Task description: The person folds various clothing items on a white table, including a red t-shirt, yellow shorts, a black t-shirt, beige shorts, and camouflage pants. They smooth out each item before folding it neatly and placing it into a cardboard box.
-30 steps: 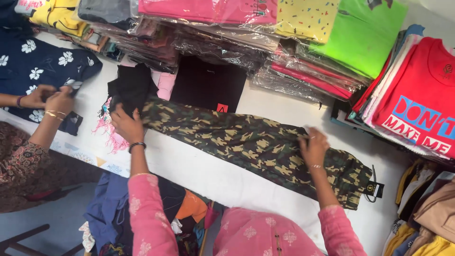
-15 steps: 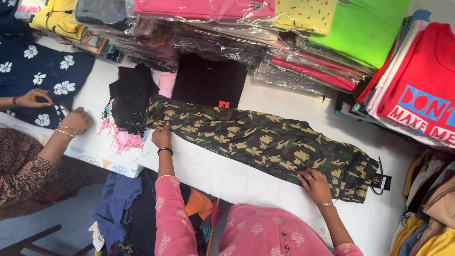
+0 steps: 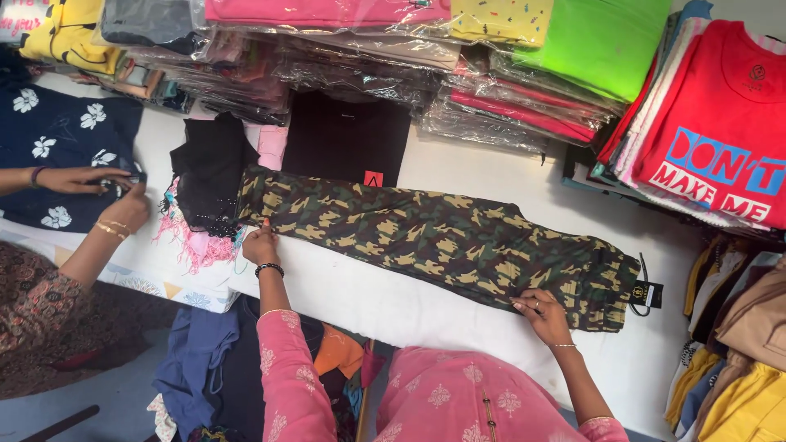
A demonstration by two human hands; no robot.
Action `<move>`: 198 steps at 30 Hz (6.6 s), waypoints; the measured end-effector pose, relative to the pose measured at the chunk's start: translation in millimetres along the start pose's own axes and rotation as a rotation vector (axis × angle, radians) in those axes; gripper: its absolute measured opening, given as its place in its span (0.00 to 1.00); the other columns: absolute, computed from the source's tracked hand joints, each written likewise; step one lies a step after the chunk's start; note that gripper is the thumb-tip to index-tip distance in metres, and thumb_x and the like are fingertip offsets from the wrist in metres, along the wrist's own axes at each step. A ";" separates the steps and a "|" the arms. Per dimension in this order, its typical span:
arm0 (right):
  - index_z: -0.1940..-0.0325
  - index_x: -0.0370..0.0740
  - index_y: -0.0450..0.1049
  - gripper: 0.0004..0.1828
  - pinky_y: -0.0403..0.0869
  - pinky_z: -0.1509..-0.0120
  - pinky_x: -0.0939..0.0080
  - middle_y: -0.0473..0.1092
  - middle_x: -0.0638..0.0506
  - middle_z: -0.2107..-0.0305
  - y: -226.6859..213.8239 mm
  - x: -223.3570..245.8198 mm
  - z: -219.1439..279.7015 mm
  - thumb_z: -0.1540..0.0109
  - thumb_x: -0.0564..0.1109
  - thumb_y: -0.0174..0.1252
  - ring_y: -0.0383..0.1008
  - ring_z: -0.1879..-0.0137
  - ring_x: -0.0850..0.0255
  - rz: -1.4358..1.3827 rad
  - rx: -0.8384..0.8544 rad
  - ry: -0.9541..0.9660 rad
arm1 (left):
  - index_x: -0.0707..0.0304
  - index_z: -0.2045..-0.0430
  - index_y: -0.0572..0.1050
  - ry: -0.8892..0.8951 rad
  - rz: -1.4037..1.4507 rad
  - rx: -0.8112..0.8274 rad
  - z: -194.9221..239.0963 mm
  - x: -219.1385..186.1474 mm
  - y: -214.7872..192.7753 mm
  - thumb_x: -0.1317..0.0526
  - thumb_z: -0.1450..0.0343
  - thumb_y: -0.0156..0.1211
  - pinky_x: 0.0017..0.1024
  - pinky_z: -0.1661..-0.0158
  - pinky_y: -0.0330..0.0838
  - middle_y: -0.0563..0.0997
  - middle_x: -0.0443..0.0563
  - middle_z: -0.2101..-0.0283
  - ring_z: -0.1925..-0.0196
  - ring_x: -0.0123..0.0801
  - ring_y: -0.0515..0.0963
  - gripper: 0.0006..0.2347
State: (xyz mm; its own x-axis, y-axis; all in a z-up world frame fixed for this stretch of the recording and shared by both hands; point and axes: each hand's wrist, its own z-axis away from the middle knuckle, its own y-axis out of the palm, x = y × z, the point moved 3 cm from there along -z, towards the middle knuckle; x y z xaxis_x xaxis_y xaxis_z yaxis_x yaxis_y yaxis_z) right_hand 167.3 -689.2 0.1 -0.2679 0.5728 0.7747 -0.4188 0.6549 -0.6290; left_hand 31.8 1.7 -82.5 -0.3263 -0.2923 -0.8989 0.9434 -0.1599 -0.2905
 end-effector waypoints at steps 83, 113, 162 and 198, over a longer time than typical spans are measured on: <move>0.28 0.43 0.62 0.24 0.42 0.25 0.23 0.48 0.42 0.23 -13.8 -89.2 67.6 0.23 0.58 0.40 0.44 0.16 0.48 0.579 -0.514 0.420 | 0.60 0.55 0.76 0.529 -0.904 -0.038 36.7 -117.2 26.0 0.46 0.31 0.69 0.64 0.56 0.65 0.76 0.58 0.51 0.46 0.59 0.72 0.20; 0.36 0.36 0.63 0.23 0.76 0.43 0.51 0.73 0.47 0.51 78.7 -58.4 9.3 0.29 0.52 0.54 0.76 0.48 0.56 -1.460 0.002 0.490 | 0.70 0.40 0.68 0.740 -0.321 1.363 506.6 65.0 104.7 0.68 0.31 0.55 0.50 0.64 0.74 0.79 0.68 0.63 0.63 0.61 0.80 0.22; 0.60 0.48 0.84 0.18 0.64 0.47 0.34 0.78 0.49 0.58 99.5 -6.0 -160.3 0.39 0.63 0.63 0.71 0.46 0.45 0.319 -0.182 0.081 | 0.66 0.74 0.70 0.735 -0.441 0.907 415.8 88.4 27.2 0.66 0.35 0.71 0.37 0.65 0.73 0.75 0.55 0.69 0.68 0.44 0.78 0.11; 0.43 0.46 0.78 0.28 0.78 0.53 0.55 0.79 0.44 0.59 -34.2 65.3 39.7 0.48 0.33 0.66 0.82 0.58 0.49 -0.242 -0.253 0.220 | 0.70 0.40 0.64 -0.308 -0.038 1.761 503.5 18.0 101.4 0.60 0.30 0.68 0.32 0.40 0.73 0.78 0.55 0.45 0.41 0.34 0.79 0.26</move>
State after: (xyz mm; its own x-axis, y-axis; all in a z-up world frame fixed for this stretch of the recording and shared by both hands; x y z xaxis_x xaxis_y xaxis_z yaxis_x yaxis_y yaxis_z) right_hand 129.6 -693.8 74.8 0.0151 0.4610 0.8873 -0.2133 0.8685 -0.4475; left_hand 92.0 -494.5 36.9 -0.5373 -0.3798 -0.7530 -0.1657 -0.8279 0.5358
